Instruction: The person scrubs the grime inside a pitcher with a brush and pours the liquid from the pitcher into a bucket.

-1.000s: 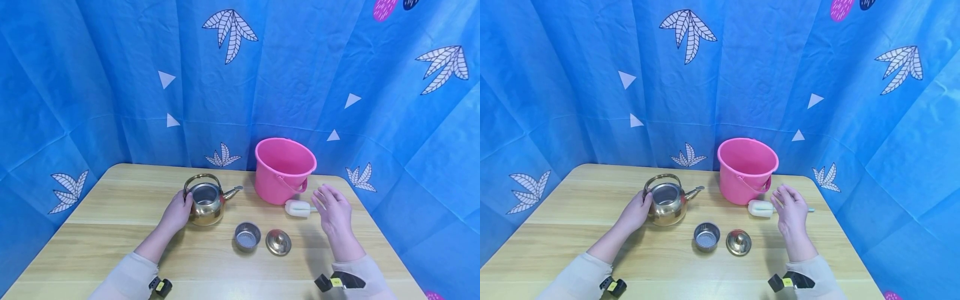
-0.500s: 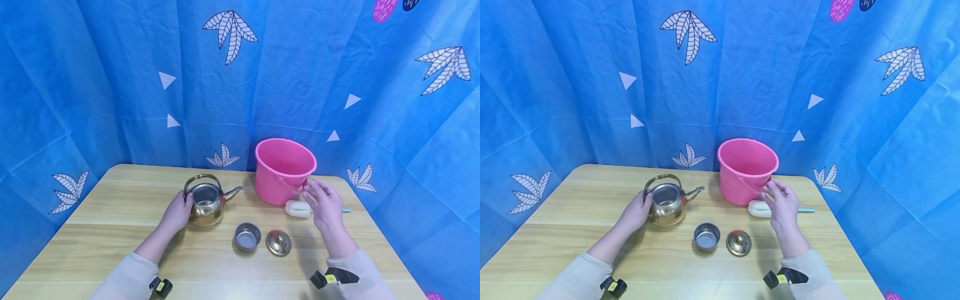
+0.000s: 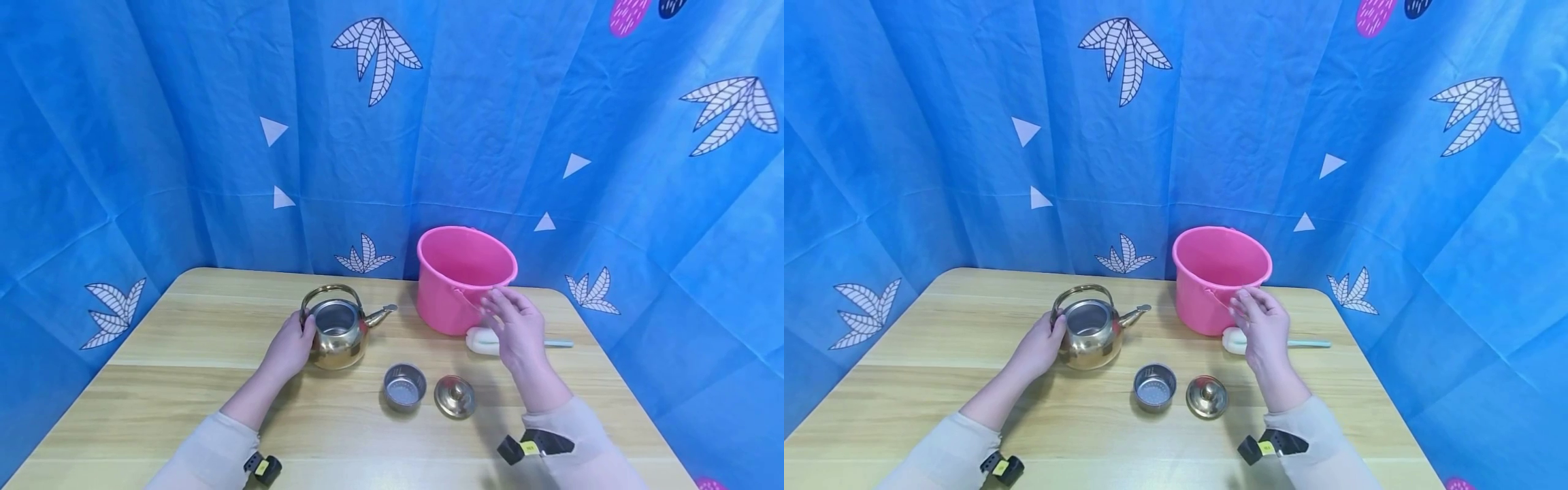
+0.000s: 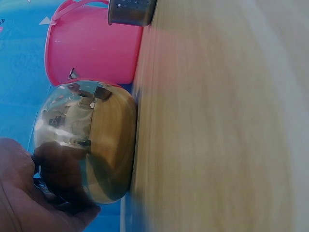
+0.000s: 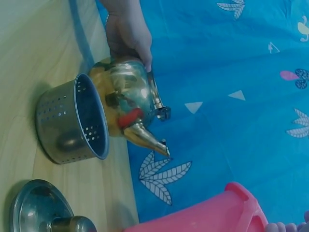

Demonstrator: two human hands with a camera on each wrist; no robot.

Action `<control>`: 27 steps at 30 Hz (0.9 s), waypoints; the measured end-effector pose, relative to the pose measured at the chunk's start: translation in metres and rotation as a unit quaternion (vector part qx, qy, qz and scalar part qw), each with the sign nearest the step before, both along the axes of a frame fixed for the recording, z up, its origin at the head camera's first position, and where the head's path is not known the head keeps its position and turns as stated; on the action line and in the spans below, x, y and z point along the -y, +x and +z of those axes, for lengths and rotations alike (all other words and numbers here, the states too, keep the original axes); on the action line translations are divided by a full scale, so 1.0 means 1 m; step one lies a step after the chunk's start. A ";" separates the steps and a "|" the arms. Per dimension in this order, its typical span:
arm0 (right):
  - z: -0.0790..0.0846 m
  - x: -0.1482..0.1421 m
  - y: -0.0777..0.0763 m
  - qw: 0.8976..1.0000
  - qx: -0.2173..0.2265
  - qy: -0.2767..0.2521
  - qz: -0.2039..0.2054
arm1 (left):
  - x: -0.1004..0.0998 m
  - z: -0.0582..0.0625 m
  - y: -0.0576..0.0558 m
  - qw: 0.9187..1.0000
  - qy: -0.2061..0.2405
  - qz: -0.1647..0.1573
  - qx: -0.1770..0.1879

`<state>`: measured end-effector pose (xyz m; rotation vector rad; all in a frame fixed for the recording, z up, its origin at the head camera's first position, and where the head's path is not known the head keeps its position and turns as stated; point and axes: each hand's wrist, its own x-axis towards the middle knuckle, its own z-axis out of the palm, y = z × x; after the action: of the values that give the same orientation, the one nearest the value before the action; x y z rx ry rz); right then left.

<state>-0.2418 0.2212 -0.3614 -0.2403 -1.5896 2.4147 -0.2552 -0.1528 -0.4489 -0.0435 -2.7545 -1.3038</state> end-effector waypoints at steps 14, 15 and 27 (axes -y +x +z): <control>-0.002 0.019 -0.007 0.999 0.001 0.016 0.050 | -0.001 0.000 0.000 1.000 -0.003 0.004 0.001; -0.002 0.021 -0.008 0.998 0.000 0.020 0.054 | -0.001 0.000 0.000 1.000 -0.002 0.005 0.000; -0.009 0.042 -0.013 0.995 0.007 0.056 0.087 | -0.002 -0.001 -0.001 1.000 0.001 0.006 0.004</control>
<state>-0.2549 0.1789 -0.3704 -0.1028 -1.8154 2.4430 -0.2561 -0.1512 -0.4500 -0.0212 -2.7552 -1.3056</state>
